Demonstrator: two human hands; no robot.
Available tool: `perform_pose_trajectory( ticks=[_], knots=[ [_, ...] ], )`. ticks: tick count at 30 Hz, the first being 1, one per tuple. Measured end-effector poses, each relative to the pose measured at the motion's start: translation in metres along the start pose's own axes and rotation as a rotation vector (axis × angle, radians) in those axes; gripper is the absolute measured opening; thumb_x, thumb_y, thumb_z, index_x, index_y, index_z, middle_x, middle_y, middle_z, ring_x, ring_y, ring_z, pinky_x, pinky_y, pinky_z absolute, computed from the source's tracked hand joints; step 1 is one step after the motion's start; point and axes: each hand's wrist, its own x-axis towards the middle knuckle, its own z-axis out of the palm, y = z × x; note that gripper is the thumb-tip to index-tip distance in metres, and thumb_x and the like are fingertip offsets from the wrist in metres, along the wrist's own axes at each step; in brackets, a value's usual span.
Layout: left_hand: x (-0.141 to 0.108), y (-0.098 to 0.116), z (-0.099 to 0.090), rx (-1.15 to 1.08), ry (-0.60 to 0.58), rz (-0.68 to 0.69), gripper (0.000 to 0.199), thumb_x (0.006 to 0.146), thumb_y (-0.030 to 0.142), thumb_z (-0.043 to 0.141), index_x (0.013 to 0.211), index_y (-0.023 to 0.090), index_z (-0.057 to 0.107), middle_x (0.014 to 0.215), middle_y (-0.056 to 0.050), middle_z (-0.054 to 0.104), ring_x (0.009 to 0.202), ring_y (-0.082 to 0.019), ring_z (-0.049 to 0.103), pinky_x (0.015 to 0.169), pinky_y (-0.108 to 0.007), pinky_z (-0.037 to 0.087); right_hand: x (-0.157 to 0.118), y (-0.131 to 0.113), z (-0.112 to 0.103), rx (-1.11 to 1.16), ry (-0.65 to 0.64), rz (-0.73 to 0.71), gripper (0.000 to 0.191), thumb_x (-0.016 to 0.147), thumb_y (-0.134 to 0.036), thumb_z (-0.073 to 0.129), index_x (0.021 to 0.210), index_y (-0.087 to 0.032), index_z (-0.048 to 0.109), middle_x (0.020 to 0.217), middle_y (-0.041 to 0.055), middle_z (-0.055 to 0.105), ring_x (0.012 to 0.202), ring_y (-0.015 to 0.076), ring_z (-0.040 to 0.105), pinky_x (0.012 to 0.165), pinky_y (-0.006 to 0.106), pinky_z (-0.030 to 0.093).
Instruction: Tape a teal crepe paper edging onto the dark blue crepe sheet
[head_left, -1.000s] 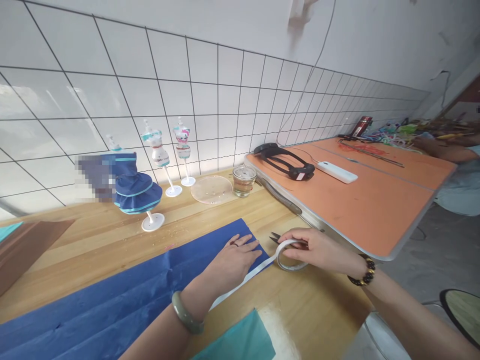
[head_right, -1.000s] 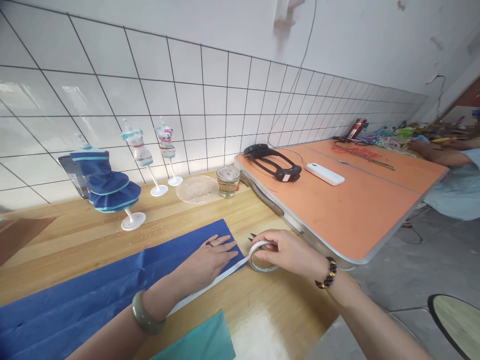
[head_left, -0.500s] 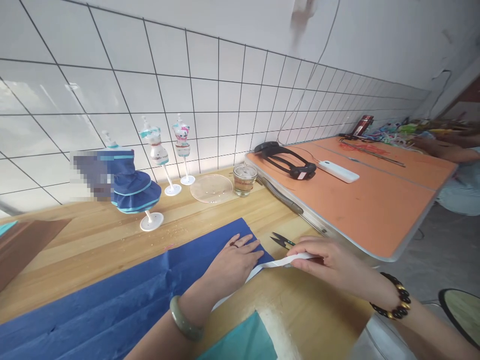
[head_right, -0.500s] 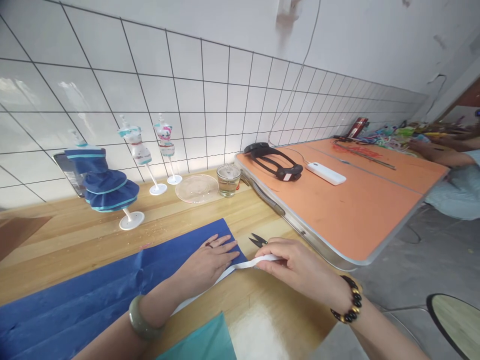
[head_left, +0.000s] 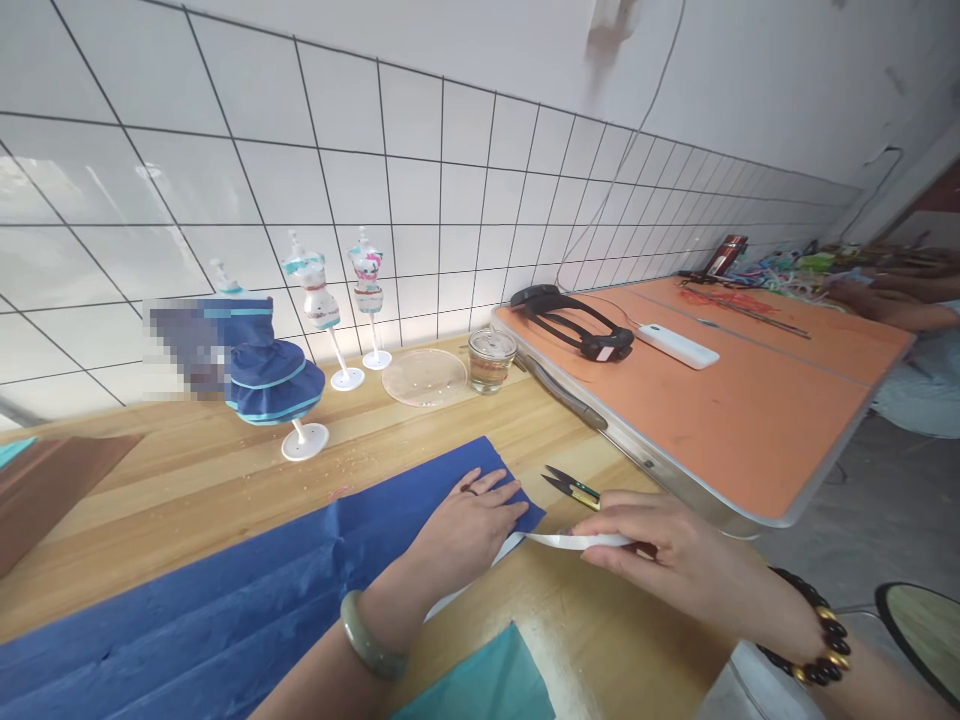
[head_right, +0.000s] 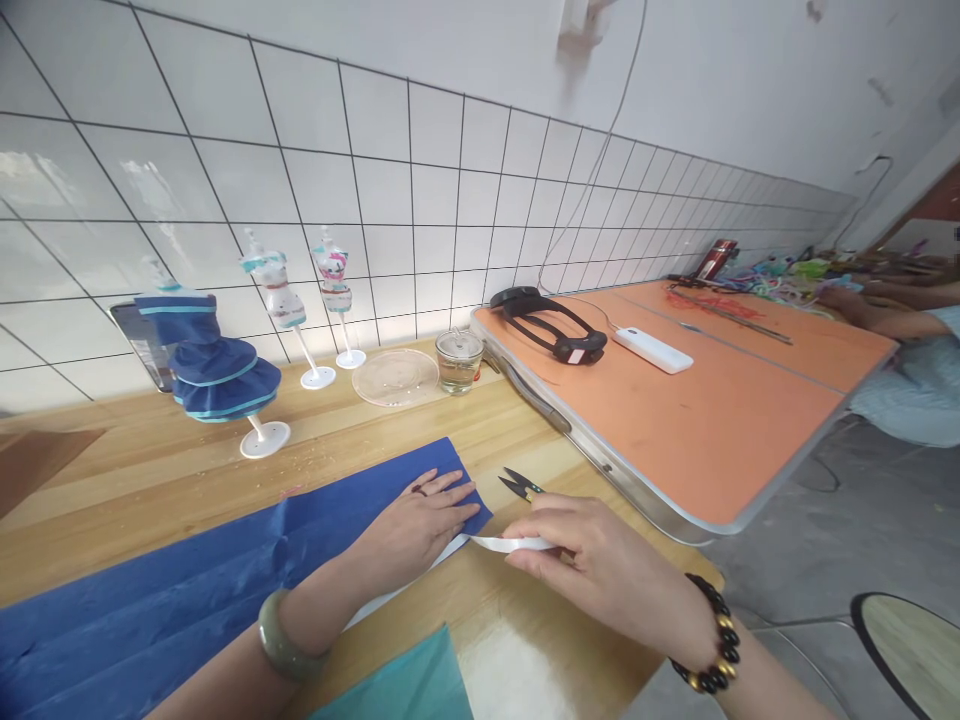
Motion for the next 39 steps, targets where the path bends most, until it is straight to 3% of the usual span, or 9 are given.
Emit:
perform_pose_trajectory(
  ticks=[8,15,21,34,39],
  knots=[
    [0.000,-0.001,0.002,0.000,0.010,0.003,0.033,0.094,0.024,0.031,0.121,0.029,0.050,0.135,0.003,0.046,0.128,-0.020,0.035,0.105,-0.043,0.026,-0.008,0.003,0.004,-0.090,0.011,-0.063,0.021,0.092,-0.030,0.047,0.098,-0.023,0.065,0.073,0.0011,0.061,0.067,0.0142,0.058,0.058,0.024,0.043],
    [0.000,-0.002,0.002,0.001,0.011,0.007,0.033,0.094,0.023,0.033,0.121,0.028,0.051,0.136,0.002,0.046,0.128,-0.020,0.035,0.106,-0.044,0.025,-0.016,-0.004,0.011,-0.126,0.069,-0.204,0.021,0.093,-0.024,0.046,0.106,-0.022,0.062,0.069,0.0006,0.059,0.062,0.0130,0.057,0.056,0.024,0.042],
    [-0.001,-0.001,0.001,-0.002,0.003,0.003,0.034,0.093,0.022,0.034,0.121,0.027,0.052,0.136,0.001,0.046,0.128,-0.021,0.036,0.106,-0.044,0.026,-0.018,-0.014,0.015,-0.193,0.145,-0.292,0.019,0.093,-0.022,0.044,0.101,-0.019,0.062,0.066,0.0000,0.057,0.059,0.0128,0.054,0.053,0.025,0.040],
    [0.000,-0.002,0.003,-0.022,0.011,-0.009,0.033,0.093,0.022,0.034,0.120,0.028,0.053,0.135,0.002,0.047,0.128,-0.020,0.035,0.106,-0.043,0.025,-0.024,-0.031,0.023,-0.194,0.163,-0.289,0.025,0.094,-0.023,0.039,0.094,-0.020,0.063,0.070,0.0022,0.062,0.061,0.0139,0.058,0.056,0.026,0.047],
    [-0.001,-0.001,0.002,-0.029,0.014,-0.009,0.033,0.093,0.022,0.034,0.119,0.028,0.054,0.134,0.001,0.048,0.127,-0.020,0.036,0.106,-0.043,0.025,-0.023,-0.030,0.022,-0.183,0.152,-0.286,0.022,0.094,-0.021,0.040,0.100,-0.020,0.061,0.072,0.0014,0.061,0.063,0.0136,0.060,0.059,0.026,0.049]
  ],
)
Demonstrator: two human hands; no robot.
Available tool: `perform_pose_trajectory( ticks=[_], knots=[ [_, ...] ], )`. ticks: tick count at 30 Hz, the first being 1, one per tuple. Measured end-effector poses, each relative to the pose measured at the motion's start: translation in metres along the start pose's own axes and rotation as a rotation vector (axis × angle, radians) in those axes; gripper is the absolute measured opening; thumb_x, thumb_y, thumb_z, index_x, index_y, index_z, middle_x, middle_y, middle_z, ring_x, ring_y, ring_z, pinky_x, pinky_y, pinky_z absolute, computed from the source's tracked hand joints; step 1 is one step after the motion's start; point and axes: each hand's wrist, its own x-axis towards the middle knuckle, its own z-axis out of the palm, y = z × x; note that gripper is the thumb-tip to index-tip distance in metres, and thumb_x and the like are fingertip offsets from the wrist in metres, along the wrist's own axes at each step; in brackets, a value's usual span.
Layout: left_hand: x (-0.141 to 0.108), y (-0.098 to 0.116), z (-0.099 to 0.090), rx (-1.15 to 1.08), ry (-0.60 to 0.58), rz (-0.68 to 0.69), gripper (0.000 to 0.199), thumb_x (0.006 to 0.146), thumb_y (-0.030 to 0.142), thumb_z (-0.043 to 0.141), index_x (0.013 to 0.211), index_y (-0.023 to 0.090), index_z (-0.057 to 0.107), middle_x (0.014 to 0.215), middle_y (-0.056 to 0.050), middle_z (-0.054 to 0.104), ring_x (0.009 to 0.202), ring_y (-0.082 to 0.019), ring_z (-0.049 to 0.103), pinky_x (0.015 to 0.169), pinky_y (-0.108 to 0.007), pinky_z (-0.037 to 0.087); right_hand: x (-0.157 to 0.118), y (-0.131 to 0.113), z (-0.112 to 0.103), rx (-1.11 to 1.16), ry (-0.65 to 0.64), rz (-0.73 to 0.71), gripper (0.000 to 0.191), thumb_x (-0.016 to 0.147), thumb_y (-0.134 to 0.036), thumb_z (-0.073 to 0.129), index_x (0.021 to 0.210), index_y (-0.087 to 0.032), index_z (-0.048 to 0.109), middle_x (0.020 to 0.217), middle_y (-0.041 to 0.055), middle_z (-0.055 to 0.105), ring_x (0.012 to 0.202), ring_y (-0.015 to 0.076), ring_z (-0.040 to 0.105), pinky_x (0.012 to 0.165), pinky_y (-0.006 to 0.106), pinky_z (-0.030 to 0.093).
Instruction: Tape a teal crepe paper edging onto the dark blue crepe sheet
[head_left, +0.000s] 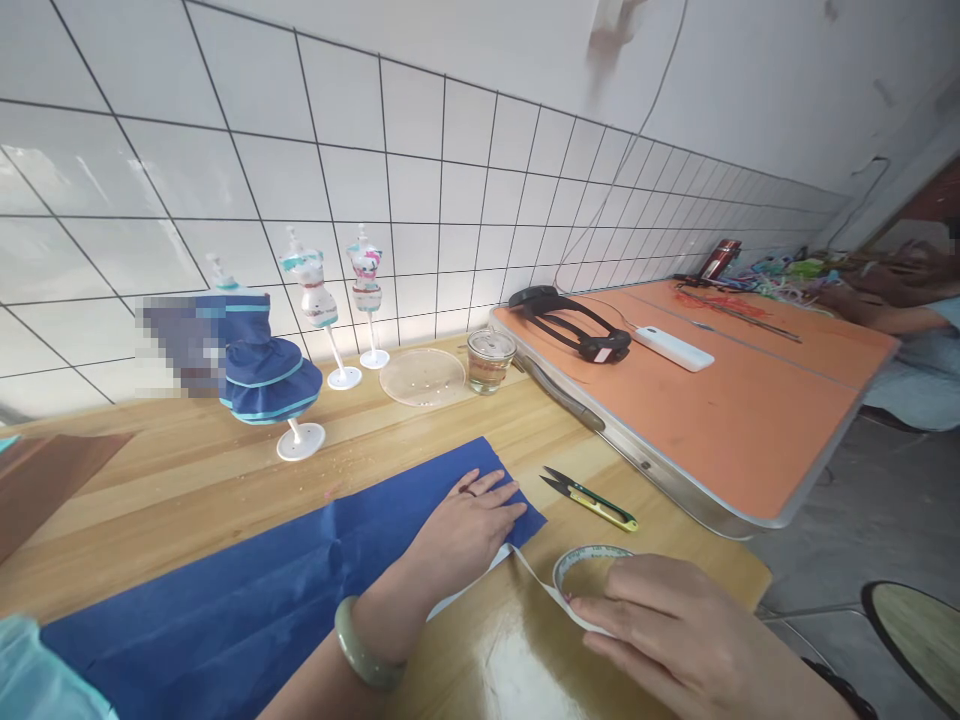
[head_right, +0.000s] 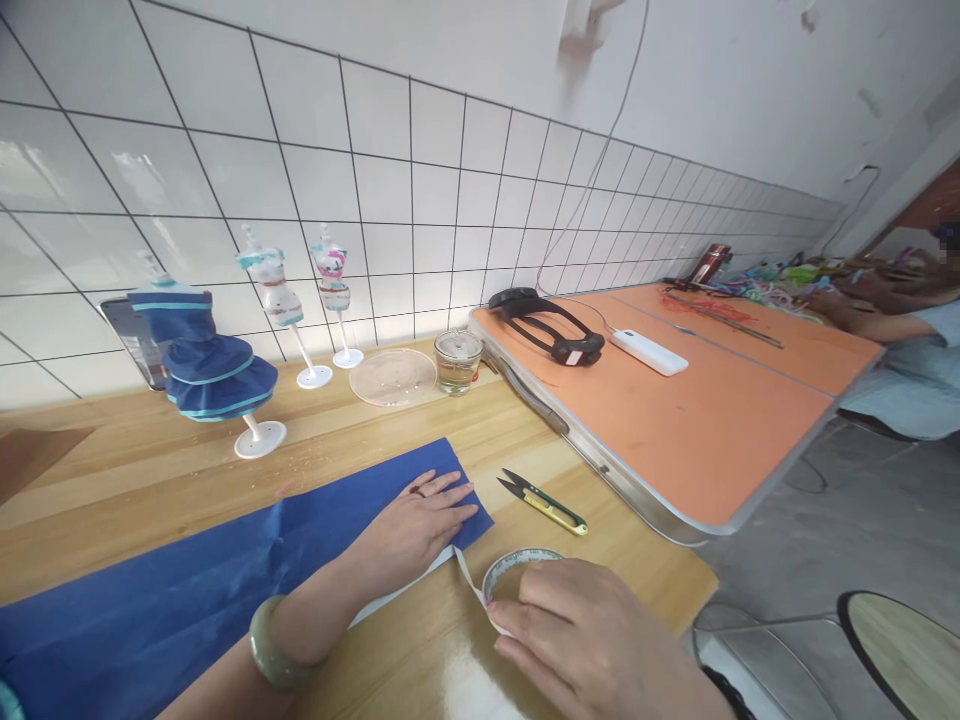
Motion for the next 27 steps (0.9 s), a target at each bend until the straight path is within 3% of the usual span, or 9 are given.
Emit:
perform_pose_trajectory(
  ticks=[8,14,23,27],
  knots=[
    [0.000,-0.001,0.002,0.003,0.005,0.000,0.032,0.093,0.022,0.035,0.119,0.028,0.053,0.135,0.001,0.047,0.128,-0.020,0.035,0.106,-0.043,0.025,-0.001,0.009,-0.004,-0.017,0.044,0.000,0.019,0.093,-0.020,0.044,0.102,-0.021,0.060,0.073,0.0020,0.062,0.065,0.0142,0.060,0.060,0.026,0.048],
    [0.000,-0.001,0.004,0.036,0.019,0.009,0.034,0.094,0.022,0.033,0.124,0.026,0.048,0.135,-0.001,0.047,0.128,-0.020,0.035,0.106,-0.042,0.026,-0.001,0.035,0.000,-0.165,0.047,0.138,0.023,0.094,-0.027,0.041,0.099,-0.021,0.063,0.077,0.0042,0.063,0.066,0.0159,0.060,0.057,0.027,0.044],
    [0.001,0.000,0.003,0.036,0.024,0.000,0.033,0.094,0.022,0.033,0.124,0.025,0.047,0.134,0.000,0.047,0.129,-0.019,0.033,0.107,-0.041,0.027,0.016,0.055,0.007,-0.238,-0.196,0.284,0.021,0.093,-0.025,0.041,0.085,-0.023,0.060,0.072,-0.0001,0.059,0.064,0.0154,0.057,0.056,0.027,0.037],
    [0.001,0.001,0.001,0.041,0.048,0.008,0.032,0.093,0.021,0.036,0.122,0.024,0.048,0.133,-0.002,0.048,0.130,-0.020,0.033,0.107,-0.042,0.028,0.022,0.059,0.008,-0.260,-0.239,0.340,0.021,0.092,-0.024,0.043,0.077,-0.022,0.058,0.069,-0.0016,0.057,0.061,0.0143,0.054,0.056,0.027,0.034]
  ],
)
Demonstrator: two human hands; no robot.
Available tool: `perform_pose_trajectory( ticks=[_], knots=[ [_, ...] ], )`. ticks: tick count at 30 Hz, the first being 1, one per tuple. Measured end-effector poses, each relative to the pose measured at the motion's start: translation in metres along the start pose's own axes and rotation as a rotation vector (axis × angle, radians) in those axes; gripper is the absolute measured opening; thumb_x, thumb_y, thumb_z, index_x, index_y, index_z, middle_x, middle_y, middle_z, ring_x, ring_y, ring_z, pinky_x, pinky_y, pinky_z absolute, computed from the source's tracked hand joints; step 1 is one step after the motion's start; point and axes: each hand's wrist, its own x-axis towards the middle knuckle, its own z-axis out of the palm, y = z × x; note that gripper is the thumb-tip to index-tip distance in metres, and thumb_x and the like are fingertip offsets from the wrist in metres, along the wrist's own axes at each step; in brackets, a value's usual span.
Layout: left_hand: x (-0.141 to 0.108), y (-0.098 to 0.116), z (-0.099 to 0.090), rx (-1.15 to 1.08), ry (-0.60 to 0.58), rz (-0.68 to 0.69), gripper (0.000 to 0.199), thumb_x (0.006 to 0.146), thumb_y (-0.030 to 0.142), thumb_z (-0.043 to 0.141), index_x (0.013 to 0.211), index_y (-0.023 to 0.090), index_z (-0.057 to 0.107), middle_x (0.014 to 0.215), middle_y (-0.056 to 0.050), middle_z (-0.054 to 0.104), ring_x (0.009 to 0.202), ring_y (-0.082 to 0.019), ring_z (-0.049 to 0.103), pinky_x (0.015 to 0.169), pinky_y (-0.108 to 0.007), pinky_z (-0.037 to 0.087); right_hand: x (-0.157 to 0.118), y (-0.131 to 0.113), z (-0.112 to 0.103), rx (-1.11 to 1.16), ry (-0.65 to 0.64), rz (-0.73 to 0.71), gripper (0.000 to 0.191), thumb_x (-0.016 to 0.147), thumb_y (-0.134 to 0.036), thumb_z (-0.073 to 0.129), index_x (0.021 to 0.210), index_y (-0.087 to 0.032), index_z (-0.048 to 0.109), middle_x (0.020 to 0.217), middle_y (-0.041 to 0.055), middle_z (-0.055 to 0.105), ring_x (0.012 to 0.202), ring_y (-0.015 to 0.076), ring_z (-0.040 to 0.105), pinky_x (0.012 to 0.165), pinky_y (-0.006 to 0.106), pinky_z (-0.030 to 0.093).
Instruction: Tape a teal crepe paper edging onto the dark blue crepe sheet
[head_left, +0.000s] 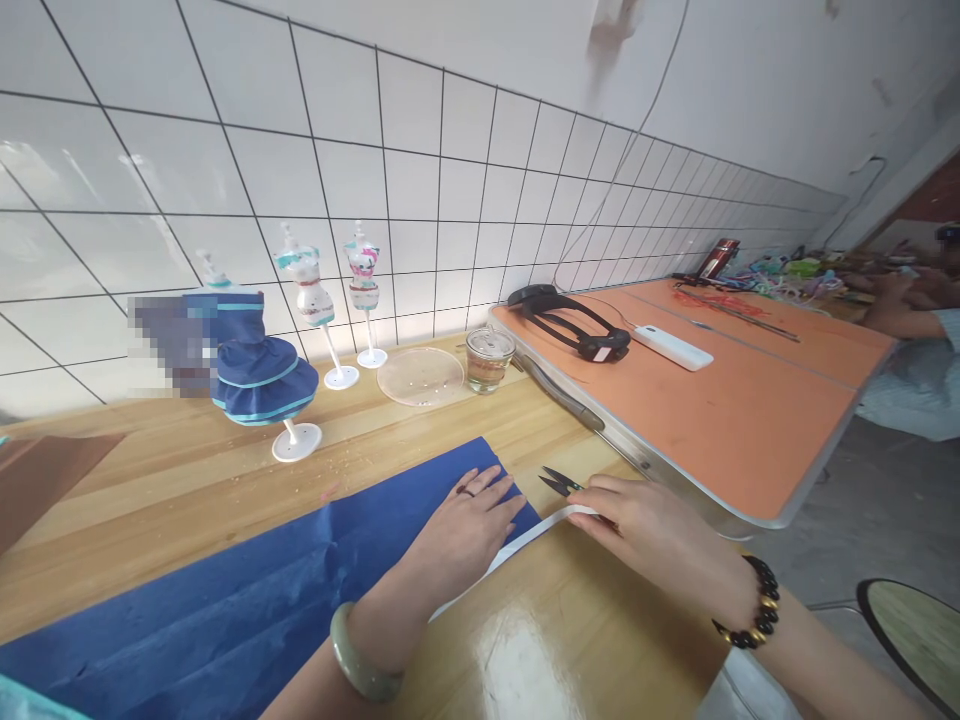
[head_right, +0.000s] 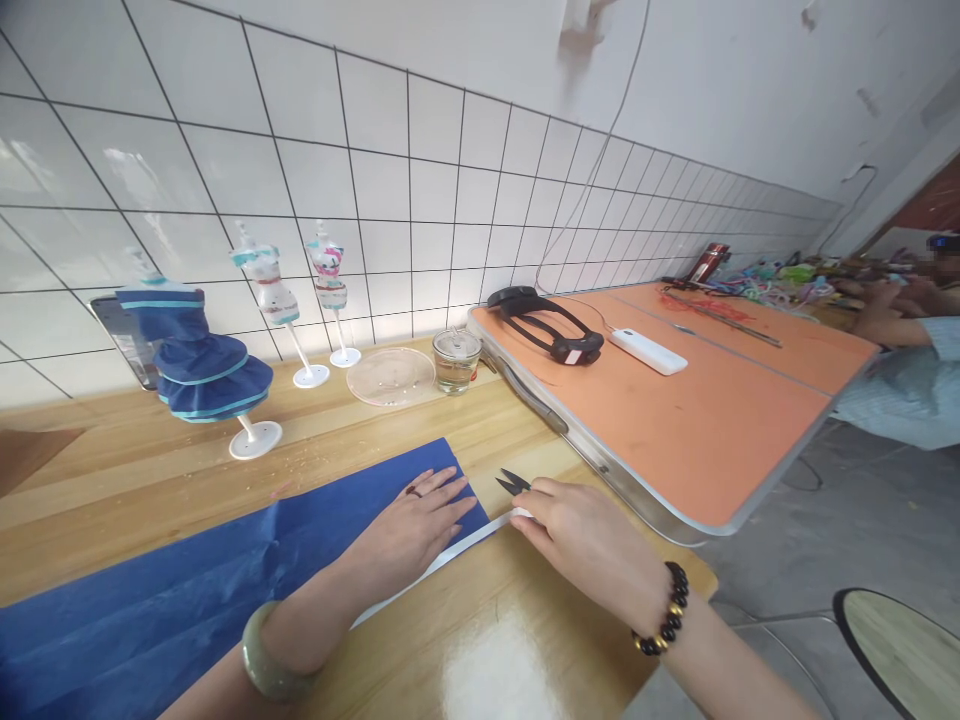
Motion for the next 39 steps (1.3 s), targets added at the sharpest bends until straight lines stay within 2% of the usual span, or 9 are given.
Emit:
perform_pose_trajectory(
  ticks=[6,12,18,25,33,39],
  knots=[
    [-0.001,0.001,-0.002,-0.038,0.038,0.018,0.028,0.092,0.027,0.041,0.117,0.026,0.053,0.129,-0.002,0.052,0.128,-0.021,0.035,0.106,-0.042,0.030,0.005,-0.002,-0.002,-0.020,-0.045,0.036,0.022,0.091,-0.021,0.043,0.076,-0.021,0.060,0.072,-0.0011,0.059,0.064,0.0144,0.057,0.059,0.026,0.035],
    [0.000,0.001,-0.002,-0.029,0.050,0.026,0.027,0.091,0.021,0.043,0.114,0.024,0.056,0.125,-0.002,0.055,0.126,-0.020,0.039,0.105,-0.039,0.032,0.011,-0.007,-0.006,-0.130,-0.124,0.080,0.022,0.088,-0.018,0.046,0.072,-0.021,0.061,0.073,-0.0010,0.062,0.066,0.0156,0.059,0.058,0.026,0.035],
    [0.000,0.003,-0.004,-0.065,0.053,0.019,0.027,0.091,0.022,0.042,0.113,0.025,0.056,0.123,-0.001,0.056,0.124,-0.020,0.040,0.104,-0.039,0.034,0.022,-0.015,-0.008,-0.204,-0.169,0.081,0.020,0.084,-0.016,0.049,0.070,-0.017,0.063,0.073,0.0040,0.065,0.067,0.0184,0.063,0.054,0.025,0.035],
    [-0.001,0.001,-0.001,-0.067,0.045,0.027,0.029,0.087,0.027,0.052,0.116,0.026,0.056,0.124,-0.003,0.055,0.125,-0.022,0.039,0.104,-0.041,0.034,0.036,-0.021,-0.008,-0.266,-0.231,0.089,0.022,0.083,-0.012,0.048,0.071,-0.014,0.066,0.074,0.0099,0.068,0.068,0.0210,0.065,0.054,0.026,0.039],
    [-0.002,-0.001,0.004,-0.033,0.064,0.046,0.027,0.091,0.032,0.043,0.113,0.031,0.060,0.124,-0.004,0.056,0.124,-0.024,0.040,0.102,-0.042,0.036,0.037,-0.021,-0.006,-0.312,-0.251,0.131,0.025,0.080,-0.005,0.045,0.068,-0.012,0.066,0.070,0.0119,0.068,0.067,0.0234,0.066,0.053,0.027,0.040],
    [-0.003,-0.003,0.006,-0.013,0.019,0.042,0.028,0.092,0.034,0.040,0.108,0.033,0.063,0.128,-0.005,0.053,0.126,-0.026,0.038,0.101,-0.046,0.035,0.035,-0.021,-0.007,-0.317,-0.257,0.165,0.024,0.079,-0.006,0.046,0.069,-0.012,0.067,0.071,0.0121,0.068,0.067,0.0237,0.066,0.053,0.027,0.040]
  ],
)
